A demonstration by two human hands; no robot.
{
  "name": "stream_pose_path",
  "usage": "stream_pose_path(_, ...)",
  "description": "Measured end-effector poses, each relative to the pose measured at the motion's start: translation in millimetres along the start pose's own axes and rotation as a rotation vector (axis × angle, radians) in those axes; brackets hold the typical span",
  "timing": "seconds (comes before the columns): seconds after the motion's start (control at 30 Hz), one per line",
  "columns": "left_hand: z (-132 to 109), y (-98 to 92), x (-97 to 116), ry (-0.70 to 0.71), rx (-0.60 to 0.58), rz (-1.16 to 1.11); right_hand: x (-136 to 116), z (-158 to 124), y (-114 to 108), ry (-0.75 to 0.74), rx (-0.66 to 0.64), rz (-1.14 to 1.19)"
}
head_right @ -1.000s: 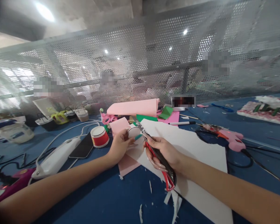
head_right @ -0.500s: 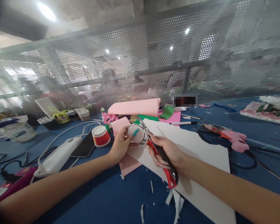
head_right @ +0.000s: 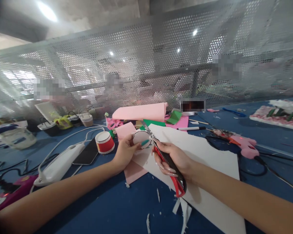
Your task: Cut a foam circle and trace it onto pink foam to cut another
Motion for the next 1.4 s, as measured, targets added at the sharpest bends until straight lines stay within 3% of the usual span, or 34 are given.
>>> stream_pose_path(0.57, -8.5, -1.4, 2.2, 0.155, 0.022, 0.322, 2.1, -0.5, -5.7, 0.025, -0.089, 0.03)
stream_pose_path(1.03, -7.2, -1.4, 2.2, 0.102, -0.043, 0.178, -0.1, -0.1, -4.5, 0.035, -0.159, 0.078)
stream_pose_path(1.23, -4.2, -1.8, 2.1, 0.067, 0.044, 0.066, 0.4, -0.6, -3.3, 0.037, -0.122, 0.018)
stream_pose_path(1.4, -7.6, -1.0, 4.2, 0.115, -0.01, 0.212, 3.1, -2.4, -4.0, 0.03, -0.129, -0.025)
Point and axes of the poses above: each hand's wrist, its own z-axis towards the middle knuckle, its own y-axis out of the palm, x = y × z, the point moved 1 cm from there along z, towards the middle knuckle, and after that the axes turned 15 degrees about -y, right-handed, at the moved point
